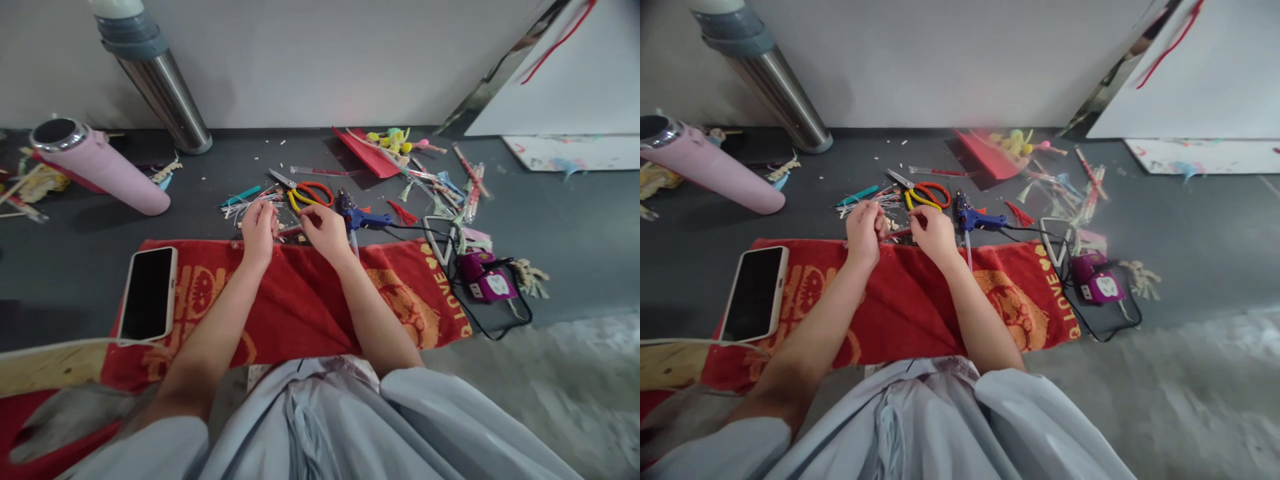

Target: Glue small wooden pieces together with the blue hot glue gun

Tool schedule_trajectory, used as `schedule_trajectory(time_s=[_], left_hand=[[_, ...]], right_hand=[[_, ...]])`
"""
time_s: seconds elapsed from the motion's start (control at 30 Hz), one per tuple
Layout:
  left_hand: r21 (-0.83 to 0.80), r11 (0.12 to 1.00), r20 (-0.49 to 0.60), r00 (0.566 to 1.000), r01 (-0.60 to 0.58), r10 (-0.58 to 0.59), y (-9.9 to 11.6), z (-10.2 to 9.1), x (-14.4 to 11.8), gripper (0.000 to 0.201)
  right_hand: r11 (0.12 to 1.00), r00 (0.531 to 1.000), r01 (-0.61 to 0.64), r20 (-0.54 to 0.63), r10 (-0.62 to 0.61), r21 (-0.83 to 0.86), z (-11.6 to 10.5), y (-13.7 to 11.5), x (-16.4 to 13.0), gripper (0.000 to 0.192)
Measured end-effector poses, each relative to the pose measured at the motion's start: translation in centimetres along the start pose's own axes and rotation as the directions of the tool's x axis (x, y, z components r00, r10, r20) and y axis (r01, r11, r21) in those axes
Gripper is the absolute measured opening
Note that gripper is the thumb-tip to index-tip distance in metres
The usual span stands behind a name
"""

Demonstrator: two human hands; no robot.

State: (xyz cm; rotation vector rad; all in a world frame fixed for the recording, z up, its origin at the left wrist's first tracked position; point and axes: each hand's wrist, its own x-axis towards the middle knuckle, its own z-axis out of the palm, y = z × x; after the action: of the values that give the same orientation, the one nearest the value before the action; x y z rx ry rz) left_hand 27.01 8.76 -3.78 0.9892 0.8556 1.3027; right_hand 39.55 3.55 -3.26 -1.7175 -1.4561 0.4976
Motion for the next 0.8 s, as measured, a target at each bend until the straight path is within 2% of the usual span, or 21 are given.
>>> schedule_trajectory(time_s=[0.1,0.17,0.2,0.27,0.33,0.4,0.57,0.63,0.8], left_hand=[[0.139,0.99,0.063,0.998,0.015,-0.024,0.8,-0.2,0.1,0.028],[0.326,0.943,0.157,0.988,-0.063,0.012,1.2,-0.8,-0.1,0.026],[0.44,0.887,0.212,0.976,-0.141,0.049,1.4,-1.1,-0.3,0.025],[0.65,0.692,0.331,0.937,-0.313,0.113,1.6,-1.8,-0.7,0.018],[0.749,0.52,0.417,0.902,-0.41,0.112,1.7,-2.5,-1.2,0.018],[0.781,0.416,0.471,0.877,-0.466,0.098,1.5,-3.0,-1.4,0.024],[0.814,0.243,0.518,0.849,-0.528,0.109,0.4,-3.8,-1.4,0.028],[0.82,0.205,0.524,0.845,-0.534,0.103,0.2,-4.0,-1.3,0.025],[0.814,0.176,0.54,0.833,-0.554,0.12,0.1,-4.4,-1.4,0.025]], right_hand=[[0.998,1.0,0.008,0.027,-0.01,0.067,-0.1,0.1,0.1,0.023],[0.99,0.997,0.017,0.071,-0.027,0.138,-0.2,0.2,0.1,0.023],[0.983,0.995,0.024,0.091,-0.041,0.181,-0.2,0.3,0.1,0.023],[0.966,0.99,0.04,0.119,-0.072,0.255,-0.1,0.5,0.1,0.022],[0.953,0.986,0.052,0.135,-0.096,0.298,0.0,0.7,0.1,0.021],[0.946,0.983,0.058,0.148,-0.11,0.318,0.0,0.7,0.1,0.02],[0.956,0.966,0.083,0.213,-0.147,0.283,-0.6,0.2,0.1,0.018],[0.964,0.96,0.098,0.231,-0.156,0.246,-0.8,0.0,0.0,0.017],[0.971,0.959,0.117,0.229,-0.166,0.21,-0.7,-0.2,-0.1,0.013]])
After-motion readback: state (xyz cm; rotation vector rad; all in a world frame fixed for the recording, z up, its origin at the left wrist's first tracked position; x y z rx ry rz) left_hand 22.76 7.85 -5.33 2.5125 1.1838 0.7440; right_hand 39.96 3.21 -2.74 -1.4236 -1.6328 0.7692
